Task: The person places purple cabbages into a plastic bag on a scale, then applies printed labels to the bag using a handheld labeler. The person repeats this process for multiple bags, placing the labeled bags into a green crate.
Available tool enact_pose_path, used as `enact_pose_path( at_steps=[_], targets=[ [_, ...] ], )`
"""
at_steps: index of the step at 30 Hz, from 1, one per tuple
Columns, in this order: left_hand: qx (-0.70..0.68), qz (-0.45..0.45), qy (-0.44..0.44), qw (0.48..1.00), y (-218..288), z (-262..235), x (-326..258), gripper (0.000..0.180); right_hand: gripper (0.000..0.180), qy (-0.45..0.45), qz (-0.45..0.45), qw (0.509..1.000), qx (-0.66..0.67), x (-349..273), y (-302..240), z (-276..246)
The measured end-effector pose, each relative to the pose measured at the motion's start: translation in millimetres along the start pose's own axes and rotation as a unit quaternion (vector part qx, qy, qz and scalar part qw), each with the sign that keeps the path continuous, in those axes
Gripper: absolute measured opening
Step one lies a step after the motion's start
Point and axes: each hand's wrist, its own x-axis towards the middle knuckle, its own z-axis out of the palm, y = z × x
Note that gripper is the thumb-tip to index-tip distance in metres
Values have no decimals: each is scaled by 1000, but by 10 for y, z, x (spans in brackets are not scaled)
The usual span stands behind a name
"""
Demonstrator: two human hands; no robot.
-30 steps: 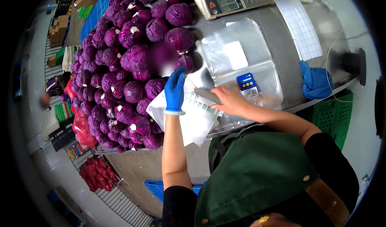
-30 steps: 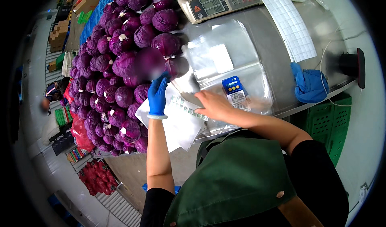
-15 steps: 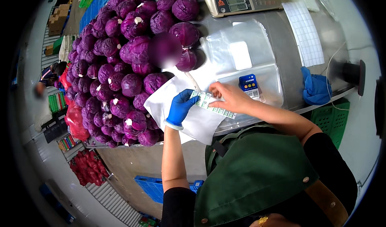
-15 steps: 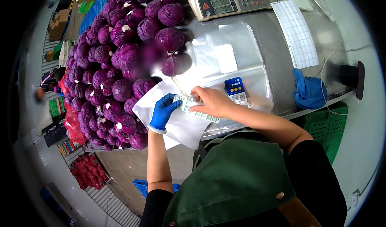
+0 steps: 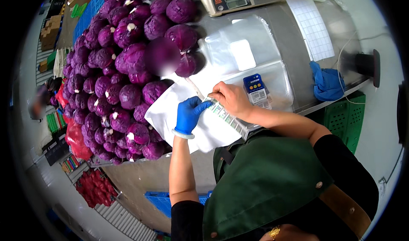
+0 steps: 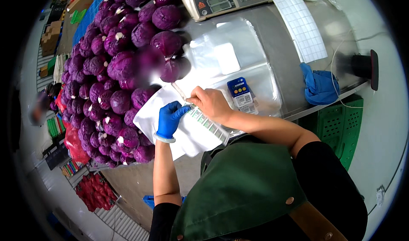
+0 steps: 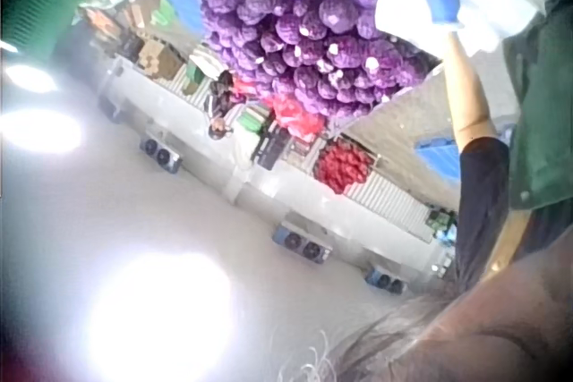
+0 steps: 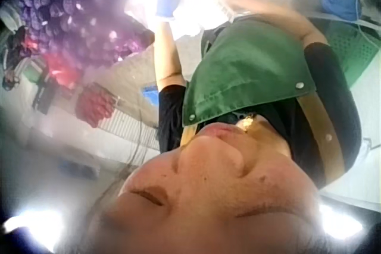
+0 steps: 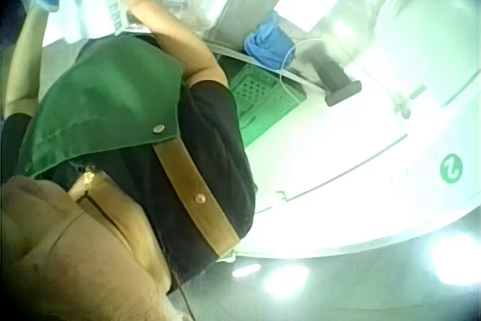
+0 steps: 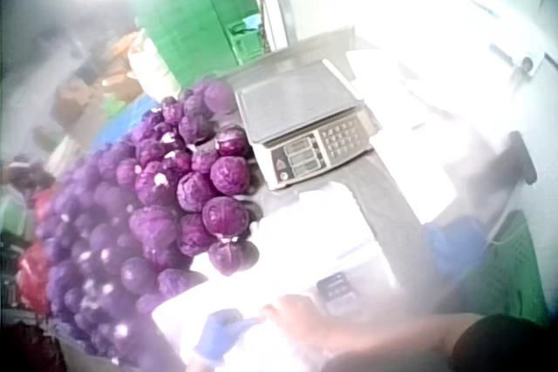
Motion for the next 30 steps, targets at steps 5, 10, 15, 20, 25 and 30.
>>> enact_pose_path(
  at_steps=[5,10,15,20,25,30],
  targets=[
    [207,57,93,972,-139,-9,78,35,19,-4,144,988,61,-97,283,-218],
    [500,233,227,803,-220,13,217,48,22,-41,280,959,27,-325,582,-767],
    [340,288,-26,895,-34,744,316,39,23,-35,297,953,-51,-321,699,-820],
    [310,330,-114,885,-216,1193,380,29,29,-101,261,901,-330,-204,790,-792],
    [75,206,-178,959,-350,1123,550,17,27,-71,239,968,-24,-146,599,-1143],
    [-247,65,107,961,-182,766,740,22,25,-57,168,971,161,-65,237,-1244]
  ],
)
